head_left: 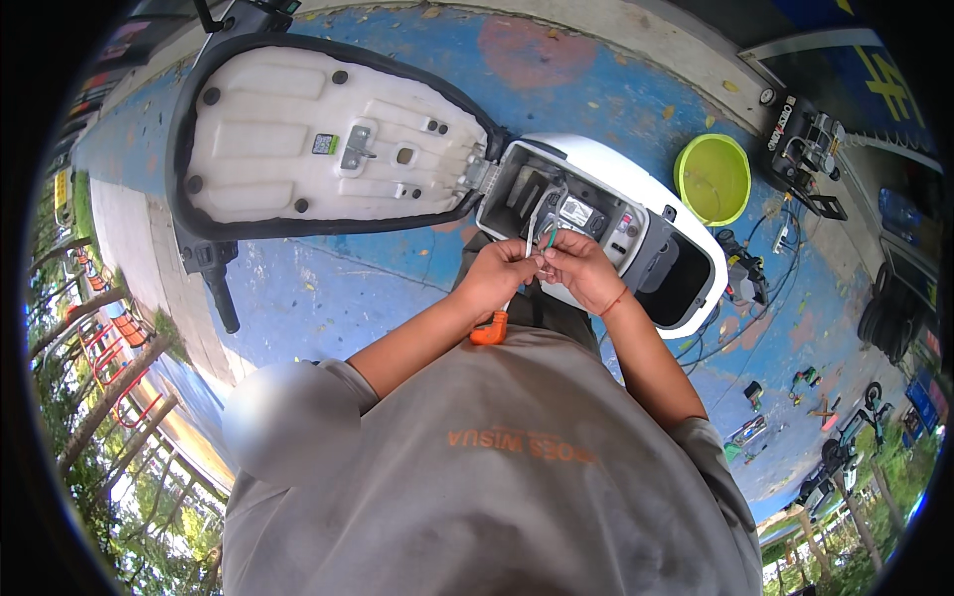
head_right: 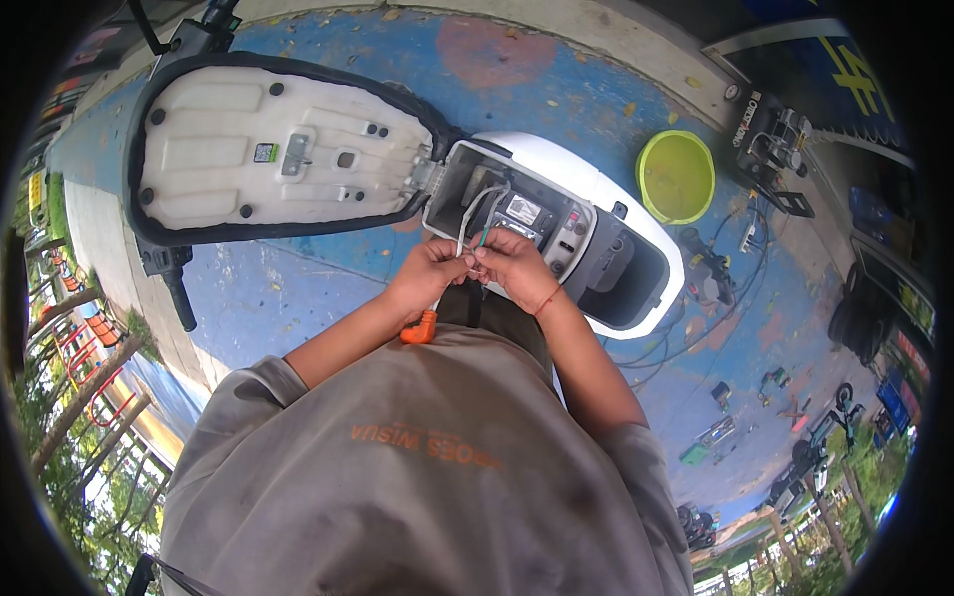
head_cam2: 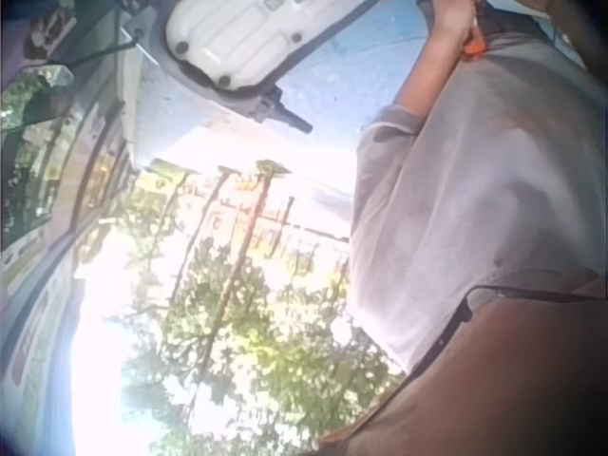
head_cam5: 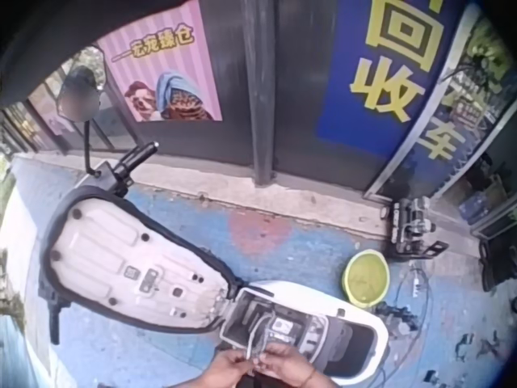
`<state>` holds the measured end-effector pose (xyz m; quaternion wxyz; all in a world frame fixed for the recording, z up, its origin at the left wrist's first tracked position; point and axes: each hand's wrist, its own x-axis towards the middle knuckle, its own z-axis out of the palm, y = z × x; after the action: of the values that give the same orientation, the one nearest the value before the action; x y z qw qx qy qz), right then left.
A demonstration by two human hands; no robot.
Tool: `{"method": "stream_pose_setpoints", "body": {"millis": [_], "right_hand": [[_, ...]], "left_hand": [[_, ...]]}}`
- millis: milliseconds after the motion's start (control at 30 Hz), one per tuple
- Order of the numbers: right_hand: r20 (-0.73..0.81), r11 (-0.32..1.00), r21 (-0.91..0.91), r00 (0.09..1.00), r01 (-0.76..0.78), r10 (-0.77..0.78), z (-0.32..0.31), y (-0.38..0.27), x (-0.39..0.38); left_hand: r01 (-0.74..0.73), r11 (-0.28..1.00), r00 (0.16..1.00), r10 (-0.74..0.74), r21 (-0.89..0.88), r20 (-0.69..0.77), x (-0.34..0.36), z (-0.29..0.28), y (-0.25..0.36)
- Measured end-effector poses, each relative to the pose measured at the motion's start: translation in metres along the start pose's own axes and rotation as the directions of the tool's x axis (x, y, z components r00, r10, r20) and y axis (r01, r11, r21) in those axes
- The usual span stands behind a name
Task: The person works on the electrical components inside the open seat compartment of a white scooter. They use pliers and a screwdriver to strip, twist, and connect wires to the battery terminals and nearby connectors. The scooter remains stationary with the seat lid open throughout the clip.
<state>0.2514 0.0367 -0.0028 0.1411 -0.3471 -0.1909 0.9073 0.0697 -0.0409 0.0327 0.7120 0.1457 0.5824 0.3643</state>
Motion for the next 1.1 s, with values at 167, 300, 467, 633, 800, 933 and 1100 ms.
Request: {"method": "stream_pose_setpoints", "body": {"millis": [167, 300, 467, 633, 800, 933, 1100], "right_hand": [[0.048, 0.902, -0.426, 0.997, 0.072, -0.057, -0.006, 0.002, 0.005], [0.021, 0.867, -0.464, 0.981, 0.181, -0.194, -0.007, 0.010, 0.004], [0.013, 0.906, -0.400, 0.989, 0.140, -0.147, -0.013, 0.008, -0.003], [0.026, 0.975, -0.210, 0.998, 0.069, -0.065, -0.014, 0.003, -0.009], [0.021, 0.993, 0.032, 0.993, 0.112, -0.113, -0.001, 0.014, -0.014], [0.032, 0.991, 0.016, 0.990, 0.135, -0.135, -0.003, 0.021, -0.015], [0.021, 0.980, -0.133, 0.989, 0.148, -0.146, -0.005, 0.019, -0.016]], "left_hand": [[0.007, 1.000, 0.999, -0.006, -0.030, 0.033, 0.004, -0.010, -0.014], [0.117, 0.967, 0.993, -0.109, -0.226, 0.045, 0.009, -0.010, -0.004], [0.107, 0.994, 0.992, -0.105, -0.024, 0.074, 0.012, -0.010, -0.002], [0.131, 0.986, 0.989, -0.123, -0.104, 0.086, 0.010, -0.009, -0.002], [0.248, 0.902, 0.965, -0.199, -0.352, 0.169, 0.009, -0.012, -0.004], [0.283, 0.866, 0.958, -0.230, -0.412, 0.173, 0.007, -0.011, -0.009], [0.328, 0.815, 0.945, -0.274, -0.478, 0.181, 0.000, -0.007, -0.001]]}}
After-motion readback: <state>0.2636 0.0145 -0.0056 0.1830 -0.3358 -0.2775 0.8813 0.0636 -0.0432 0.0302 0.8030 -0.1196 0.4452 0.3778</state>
